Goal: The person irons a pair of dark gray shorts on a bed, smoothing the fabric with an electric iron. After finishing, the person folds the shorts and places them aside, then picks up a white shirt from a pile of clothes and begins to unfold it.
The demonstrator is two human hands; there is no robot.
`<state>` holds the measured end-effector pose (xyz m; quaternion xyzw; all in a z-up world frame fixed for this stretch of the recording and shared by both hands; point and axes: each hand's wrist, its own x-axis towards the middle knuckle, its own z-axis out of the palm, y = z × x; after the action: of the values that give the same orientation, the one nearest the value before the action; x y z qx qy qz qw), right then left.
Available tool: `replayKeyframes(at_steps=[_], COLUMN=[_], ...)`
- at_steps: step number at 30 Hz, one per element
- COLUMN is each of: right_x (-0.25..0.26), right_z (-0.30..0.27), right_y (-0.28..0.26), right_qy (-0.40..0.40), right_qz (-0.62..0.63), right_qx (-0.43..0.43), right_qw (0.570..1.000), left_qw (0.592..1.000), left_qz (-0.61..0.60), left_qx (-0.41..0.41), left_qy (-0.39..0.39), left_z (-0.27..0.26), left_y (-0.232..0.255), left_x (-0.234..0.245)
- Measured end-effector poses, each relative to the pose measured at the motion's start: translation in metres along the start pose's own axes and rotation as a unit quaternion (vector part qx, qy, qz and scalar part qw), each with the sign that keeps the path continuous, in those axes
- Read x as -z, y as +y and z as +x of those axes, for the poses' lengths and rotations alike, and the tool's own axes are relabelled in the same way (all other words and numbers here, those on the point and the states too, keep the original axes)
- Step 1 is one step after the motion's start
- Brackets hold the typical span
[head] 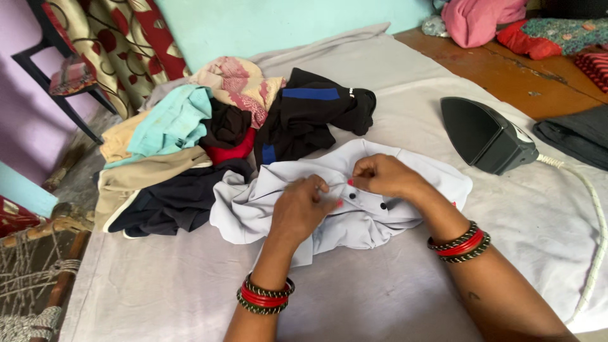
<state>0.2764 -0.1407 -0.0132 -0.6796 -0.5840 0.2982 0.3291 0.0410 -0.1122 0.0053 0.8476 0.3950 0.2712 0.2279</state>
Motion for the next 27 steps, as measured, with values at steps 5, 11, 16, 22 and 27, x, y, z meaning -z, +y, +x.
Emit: replayKeyframes(at_steps=[5,11,16,22,27], right_x=[0.011,-0.005,-0.013,-0.021,-0.033], right_z=[-0.018,-0.032,-0.021,-0.008,-0.010], right_y=[-0.011,-0.034,-0.019,-0.005,-0.016], right_qy=[-0.036,0.027,0.002,-0.021,-0.003], right_qz=[0.026,-0.115,-0.127,0.259,0.321], right_qx=[0.002,0.012,-0.049,-0.099,-0.067], right_qw=[0.999,0.993,0.991,0.960,0.945], left_qw=[0.982,0.992,0.995,0.917,0.852], left_qz=[0.045,0.086,0.070,-0.366,-0.490], left_qx=[0.084,-0.077,-0.039,0.151,0.172], left_qy=[-0.162,0.052,0.065,-0.047,-0.056], left_z=[-0.002,-0.009,0.001,0.017,0.020], left_y=[0.001,-0.004,-0.012,-0.047,-0.060], left_x=[0.005,-0.025,-0.041,-0.033,-0.038])
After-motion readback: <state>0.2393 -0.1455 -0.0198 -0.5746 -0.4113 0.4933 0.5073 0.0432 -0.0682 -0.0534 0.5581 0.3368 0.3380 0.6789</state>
